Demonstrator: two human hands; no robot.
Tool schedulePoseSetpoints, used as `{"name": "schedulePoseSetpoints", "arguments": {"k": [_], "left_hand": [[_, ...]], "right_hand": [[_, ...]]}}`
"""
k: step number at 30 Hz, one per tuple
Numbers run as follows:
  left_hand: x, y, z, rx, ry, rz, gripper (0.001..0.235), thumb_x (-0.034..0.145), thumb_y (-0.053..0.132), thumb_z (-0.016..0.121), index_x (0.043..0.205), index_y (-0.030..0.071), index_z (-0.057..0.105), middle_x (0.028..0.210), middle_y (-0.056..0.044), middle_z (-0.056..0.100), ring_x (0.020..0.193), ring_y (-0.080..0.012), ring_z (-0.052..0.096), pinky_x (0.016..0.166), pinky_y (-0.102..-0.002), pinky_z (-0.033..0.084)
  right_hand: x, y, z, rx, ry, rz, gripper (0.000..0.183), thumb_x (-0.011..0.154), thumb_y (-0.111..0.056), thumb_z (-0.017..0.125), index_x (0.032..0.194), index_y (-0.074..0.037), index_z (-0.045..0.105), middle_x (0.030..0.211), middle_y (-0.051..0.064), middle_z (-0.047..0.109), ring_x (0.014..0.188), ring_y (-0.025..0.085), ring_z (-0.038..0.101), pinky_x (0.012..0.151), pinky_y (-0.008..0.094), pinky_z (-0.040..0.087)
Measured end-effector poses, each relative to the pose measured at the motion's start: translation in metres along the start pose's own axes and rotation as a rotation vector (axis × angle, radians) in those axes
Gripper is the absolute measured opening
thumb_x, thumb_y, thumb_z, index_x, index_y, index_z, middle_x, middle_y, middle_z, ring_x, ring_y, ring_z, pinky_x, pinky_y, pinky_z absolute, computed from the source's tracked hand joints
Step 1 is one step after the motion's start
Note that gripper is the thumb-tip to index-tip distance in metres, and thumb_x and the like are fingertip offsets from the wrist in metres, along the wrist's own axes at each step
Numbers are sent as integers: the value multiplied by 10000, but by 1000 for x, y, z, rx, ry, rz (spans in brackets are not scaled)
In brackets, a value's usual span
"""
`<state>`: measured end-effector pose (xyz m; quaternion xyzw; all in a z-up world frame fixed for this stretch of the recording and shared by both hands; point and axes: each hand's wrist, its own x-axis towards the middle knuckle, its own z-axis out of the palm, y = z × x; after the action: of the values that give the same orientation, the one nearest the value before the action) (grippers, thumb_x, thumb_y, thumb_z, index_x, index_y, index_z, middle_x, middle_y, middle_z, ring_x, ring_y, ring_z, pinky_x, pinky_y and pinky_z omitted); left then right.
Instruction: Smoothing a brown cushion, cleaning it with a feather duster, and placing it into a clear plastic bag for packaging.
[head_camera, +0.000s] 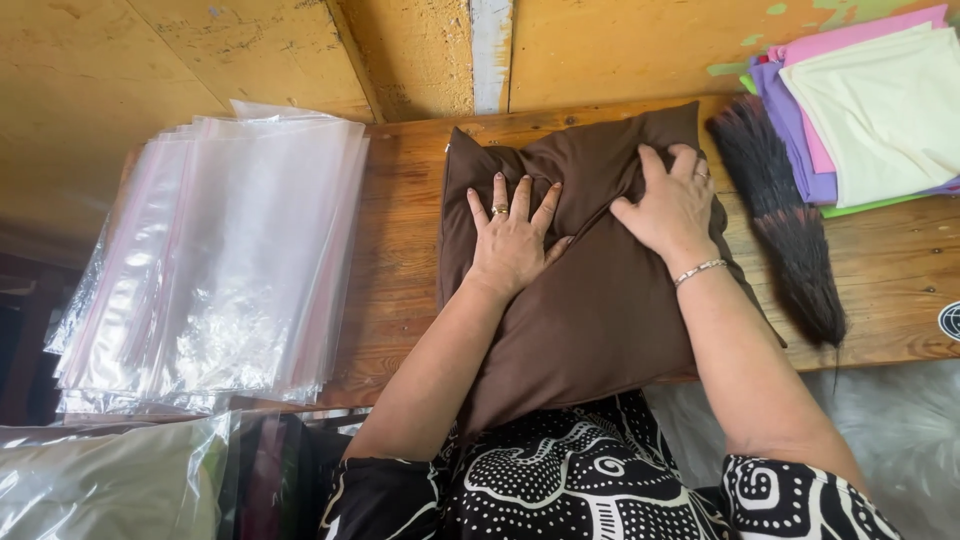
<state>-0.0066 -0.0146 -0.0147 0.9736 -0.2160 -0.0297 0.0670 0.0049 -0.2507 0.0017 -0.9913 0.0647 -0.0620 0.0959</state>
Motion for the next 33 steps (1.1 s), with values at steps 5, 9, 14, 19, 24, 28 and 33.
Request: {"name": "schedulePoseSetpoints", "arguments": {"k": [5, 9, 14, 19, 24, 28, 33], "left_hand": [[-8, 3, -15, -10, -41, -15, 816, 958, 612, 480, 1650, 300, 180, 1678, -125, 219, 1572, -451, 66, 1184, -762, -31], [-10, -1, -17, -69, -9, -13, 787, 942, 641, 464, 1624, 300, 267, 1652, -109, 272, 1572, -433, 109, 1193, -754, -15], [7, -13, 26, -113, 209, -3, 520, 964, 659, 388, 1265, 256, 521, 1340, -44, 460, 1412, -326, 355, 1170, -660, 155], [17, -12, 36, -165, 458, 9, 482, 1009, 630, 282, 911, 246, 557, 945, -4, 526, 1069, -241, 556, 1030, -522, 362], [13, -7, 21, -83, 202, -44, 454, 858, 477, 562, 1219, 202, 556, 1173, -68, 535, 1210, -276, 480, 1092, -539, 295], [12, -10, 21, -128, 119, -71, 534, 819, 506, 567, 1239, 176, 545, 1237, -103, 510, 1275, -305, 425, 1149, -516, 258], [-12, -3, -8, -248, 369, -121, 834, 891, 602, 606, 1559, 199, 310, 1424, -137, 374, 1406, -388, 318, 1235, -596, 141]], "right_hand": [[-13, -17, 49, -135, 85, -322, 596, 663, -397, 848, 1164, -109, 702, 1152, 102, 641, 1141, 356, 615, 949, 493, 471], [-21, -5, 32, -81, 40, -333, 450, 706, -362, 855, 1011, -86, 673, 908, 136, 714, 962, 370, 706, 874, 490, 518], [10, 20, -15, 62, -58, -63, 668, 748, -465, 802, 1305, -126, 659, 1279, 170, 598, 1222, 422, 592, 990, 533, 488], [22, 10, -22, 287, -72, 38, 902, 843, -490, 781, 1577, -65, 475, 1619, 261, 252, 1480, 491, 309, 1166, 596, 322], [7, -28, 58, 78, 301, -512, 272, 779, -352, 721, 897, -121, 638, 917, 85, 623, 929, 349, 663, 775, 492, 507], [-13, -30, 45, 39, 348, -536, 383, 782, -410, 716, 1051, -138, 706, 1081, 58, 640, 1037, 318, 637, 876, 471, 485], [21, -5, 1, 38, -131, 34, 1018, 929, -685, 517, 1649, -25, 230, 1681, 293, 174, 1538, 521, 48, 1186, 724, 67]]}}
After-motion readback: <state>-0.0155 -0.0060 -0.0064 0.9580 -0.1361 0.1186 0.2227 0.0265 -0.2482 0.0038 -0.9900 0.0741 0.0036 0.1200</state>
